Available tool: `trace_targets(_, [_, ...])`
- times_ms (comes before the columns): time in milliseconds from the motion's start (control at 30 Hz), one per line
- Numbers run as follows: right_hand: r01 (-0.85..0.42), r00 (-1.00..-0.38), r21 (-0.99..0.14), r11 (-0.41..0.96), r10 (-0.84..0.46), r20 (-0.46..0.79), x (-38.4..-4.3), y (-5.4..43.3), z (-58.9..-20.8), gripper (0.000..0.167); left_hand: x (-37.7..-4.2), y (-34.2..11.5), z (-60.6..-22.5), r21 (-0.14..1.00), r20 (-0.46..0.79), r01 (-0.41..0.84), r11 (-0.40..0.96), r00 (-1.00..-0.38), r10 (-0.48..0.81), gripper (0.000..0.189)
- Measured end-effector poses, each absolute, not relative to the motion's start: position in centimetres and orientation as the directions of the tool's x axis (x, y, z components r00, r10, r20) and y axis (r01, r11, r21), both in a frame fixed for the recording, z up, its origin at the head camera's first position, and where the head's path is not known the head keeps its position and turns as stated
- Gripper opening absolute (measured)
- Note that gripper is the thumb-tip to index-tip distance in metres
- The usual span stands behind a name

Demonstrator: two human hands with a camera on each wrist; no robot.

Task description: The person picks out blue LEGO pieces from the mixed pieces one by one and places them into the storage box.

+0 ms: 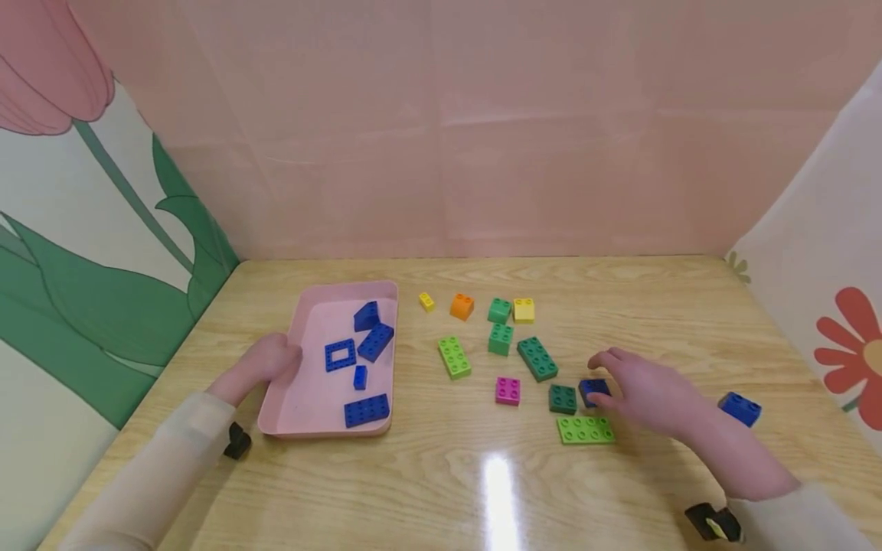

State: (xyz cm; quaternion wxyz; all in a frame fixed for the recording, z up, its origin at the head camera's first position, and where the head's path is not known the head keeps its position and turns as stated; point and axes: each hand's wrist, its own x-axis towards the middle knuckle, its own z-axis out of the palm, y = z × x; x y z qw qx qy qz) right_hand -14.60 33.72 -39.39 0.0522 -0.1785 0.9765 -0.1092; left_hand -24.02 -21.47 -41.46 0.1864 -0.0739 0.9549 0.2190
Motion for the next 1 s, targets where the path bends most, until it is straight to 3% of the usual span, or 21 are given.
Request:
trace_targets(533, [-0.33,-0.918,-0.268,0.905,-0.374,-0.133,-15.1,33.9,-41.0,0.047,-24.0,-21.5,-41.6,0.42,-0.384,-0.222,0.88,-0.922,-0.05,0.026])
trace_targets(1000, [-0.346,-0.918,-0.245,0.906,-0.38,-0.11,-15.7,33.6,-41.3,0.046,-24.1,-21.4,-41.7,0.395,-0.37,-0.189,0.899,-0.928,-0.033,0.026])
